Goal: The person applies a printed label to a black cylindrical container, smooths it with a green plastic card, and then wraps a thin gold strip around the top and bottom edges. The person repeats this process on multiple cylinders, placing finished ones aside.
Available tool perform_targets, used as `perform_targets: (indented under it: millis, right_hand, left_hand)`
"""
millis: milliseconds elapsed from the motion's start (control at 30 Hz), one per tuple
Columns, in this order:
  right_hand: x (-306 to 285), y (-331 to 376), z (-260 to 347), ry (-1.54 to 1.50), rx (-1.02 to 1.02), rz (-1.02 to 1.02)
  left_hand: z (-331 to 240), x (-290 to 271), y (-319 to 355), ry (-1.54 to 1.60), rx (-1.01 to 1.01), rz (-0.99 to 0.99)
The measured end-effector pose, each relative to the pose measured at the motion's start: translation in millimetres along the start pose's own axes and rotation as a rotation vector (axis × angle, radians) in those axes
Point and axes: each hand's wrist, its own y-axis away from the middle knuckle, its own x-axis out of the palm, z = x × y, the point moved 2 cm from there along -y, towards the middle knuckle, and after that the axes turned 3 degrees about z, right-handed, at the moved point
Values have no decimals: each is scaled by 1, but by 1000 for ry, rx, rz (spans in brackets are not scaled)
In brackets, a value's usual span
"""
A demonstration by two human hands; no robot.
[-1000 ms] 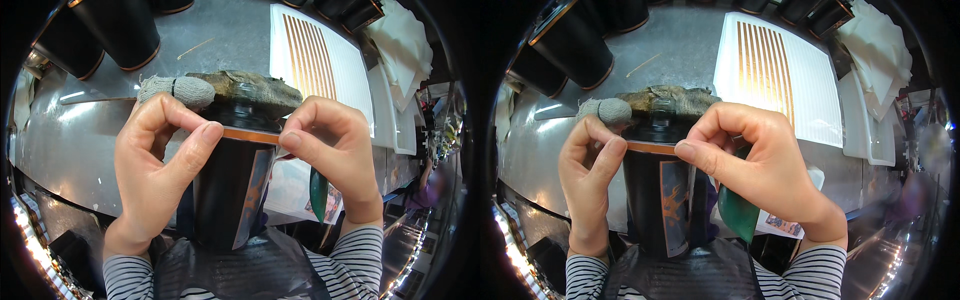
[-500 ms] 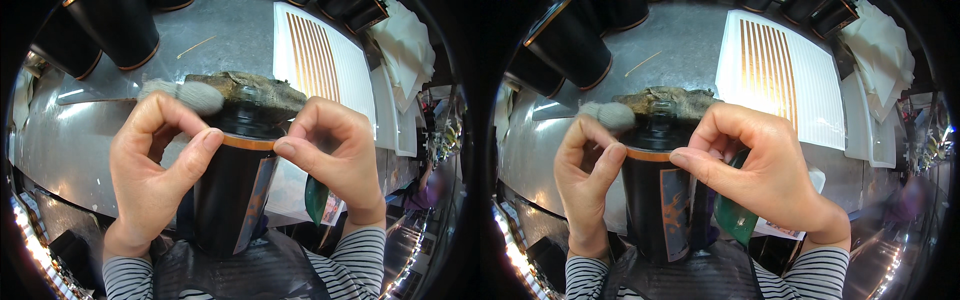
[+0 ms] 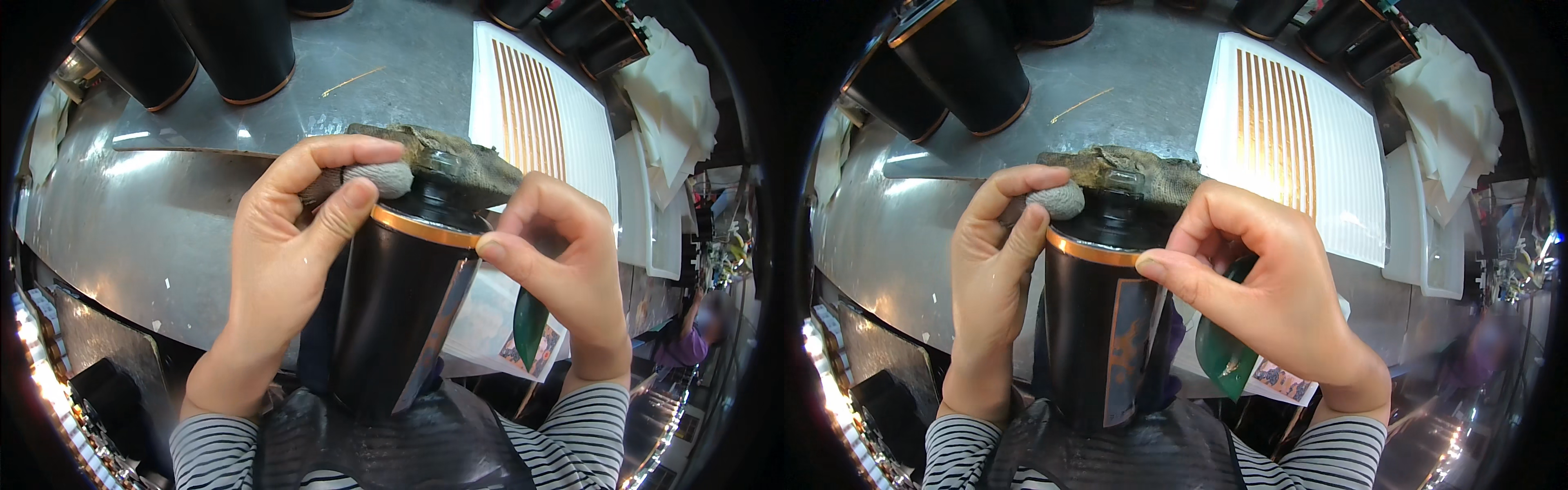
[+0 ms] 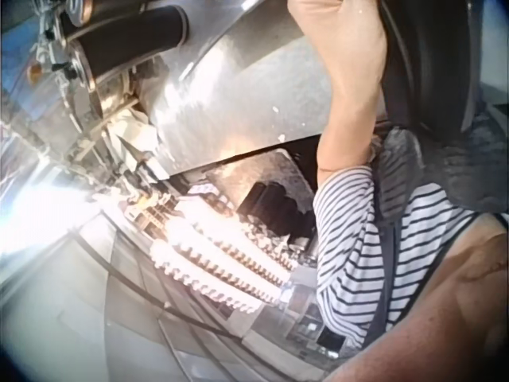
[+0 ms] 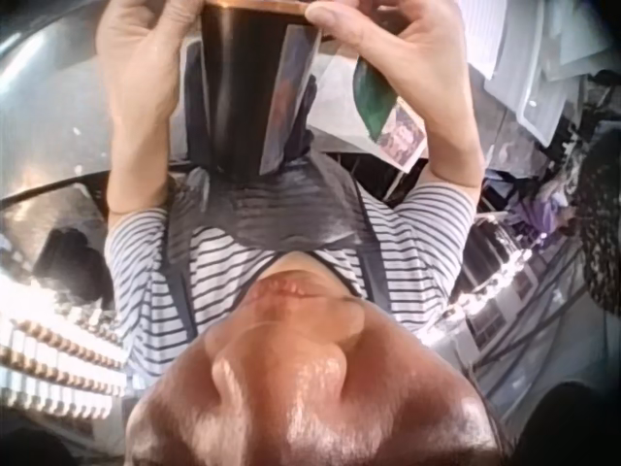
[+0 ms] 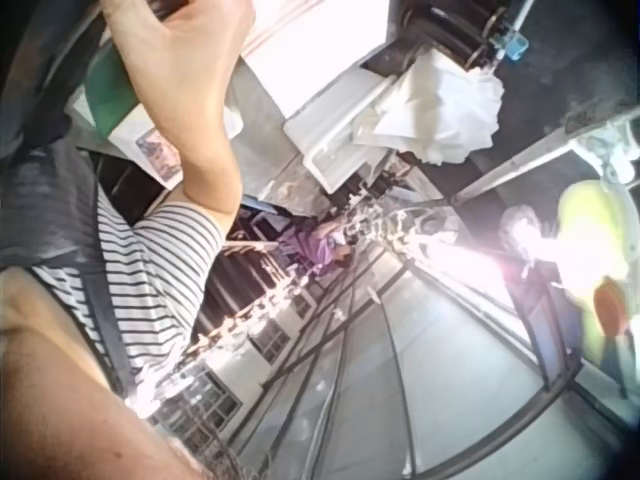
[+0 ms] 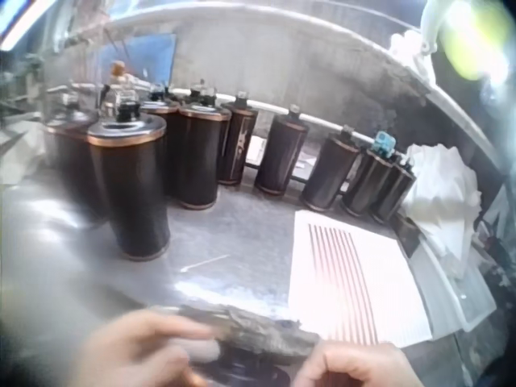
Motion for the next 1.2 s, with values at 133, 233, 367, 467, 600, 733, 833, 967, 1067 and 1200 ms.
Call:
perform_targets:
  millis: [133,233,367,467,600,733,833,967,1067,1200]
  right_hand:
    - [-1,-1,-1,-4,23,24]
    - [-2,-1,-5,4,-23,14]
    - [-1,-2,-3,4,-41,17]
    - [-1,0,-4,-24,-26,37]
    - [-4,2,-12,-64,-54,32]
    - [-8,8,-23,-144,-90,-15]
    - [-8,6,-25,-163,-79,-21]
    - [-5,3,-27,-168,-99,-61]
    - [-11,4,-27,-136,-95,-30]
    - [-6,9,-20,-97,-132,4]
  left_hand:
    - [-19,6,23,-550,408,90]
    - [-25,18,39,-946,430,246]
    - [1,16,51,-398,167,12]
    - [4,15,51,-97,-29,-19]
    - [3,13,50,-455,124,14]
    - [-30,28,44,-1161,323,203]
    - [-33,41,40,-1311,401,177]
    - [-38,50,35,-1282,409,287]
    - [-40,38,38,-984,260,399]
    - [4,23,53,-286,16,152]
